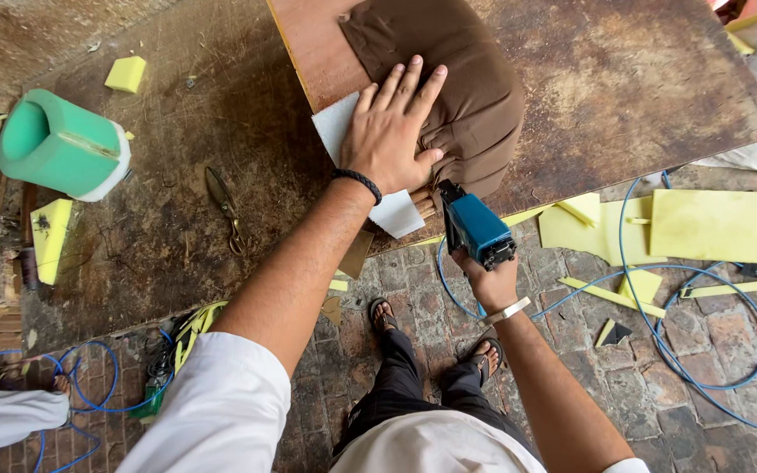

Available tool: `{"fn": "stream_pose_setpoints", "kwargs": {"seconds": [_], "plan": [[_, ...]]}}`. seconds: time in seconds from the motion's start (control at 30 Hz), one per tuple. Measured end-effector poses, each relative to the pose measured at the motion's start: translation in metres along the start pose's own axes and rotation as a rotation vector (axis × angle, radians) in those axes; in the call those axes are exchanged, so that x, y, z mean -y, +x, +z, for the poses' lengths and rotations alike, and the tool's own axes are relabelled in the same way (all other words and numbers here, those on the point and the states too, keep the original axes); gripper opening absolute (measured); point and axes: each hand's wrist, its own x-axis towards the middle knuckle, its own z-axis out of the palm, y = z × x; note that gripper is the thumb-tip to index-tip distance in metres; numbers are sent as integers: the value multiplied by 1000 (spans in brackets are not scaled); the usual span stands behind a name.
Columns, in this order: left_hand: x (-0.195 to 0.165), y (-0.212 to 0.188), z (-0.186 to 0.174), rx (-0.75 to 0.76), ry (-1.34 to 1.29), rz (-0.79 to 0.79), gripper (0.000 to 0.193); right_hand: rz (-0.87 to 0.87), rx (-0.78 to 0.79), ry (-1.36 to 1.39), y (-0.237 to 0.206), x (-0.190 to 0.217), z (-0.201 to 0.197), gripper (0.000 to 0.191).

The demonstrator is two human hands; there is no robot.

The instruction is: The person uses a pneumatic staple gun to attach brown fabric to a wooden cushion frame, trims excess fabric with scissors, and adjusts the fabric to create a tufted appearance. The person works on a wooden workbench in a workshop environment.

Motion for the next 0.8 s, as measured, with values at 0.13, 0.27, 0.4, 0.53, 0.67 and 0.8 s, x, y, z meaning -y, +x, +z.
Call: {"fn": "stream_pose_setpoints", "kwargs": {"seconds": [0.13,0.27,0.4,0.53,0.67,0.8], "plan": [[4,-2,7,-56,-16,12,103,58,-3,85,5,-9,10,15],[4,-3,11,-81,-22,16,101,87,-20,-1,5,-12,19,16],[4,-4,13,-101,-31,18,101,-14,-38,-131,5,-11,21,19],[5,-4,16,-86,-27,20,100,144,-29,4,3,-12,12,20],[6,-3,19,-96,-38,8,99,41,-5,-110,-3,-17,3,23],[6,-4,22,-104,-21,23,100,77,5,-74,-4,-22,7,19]]}}
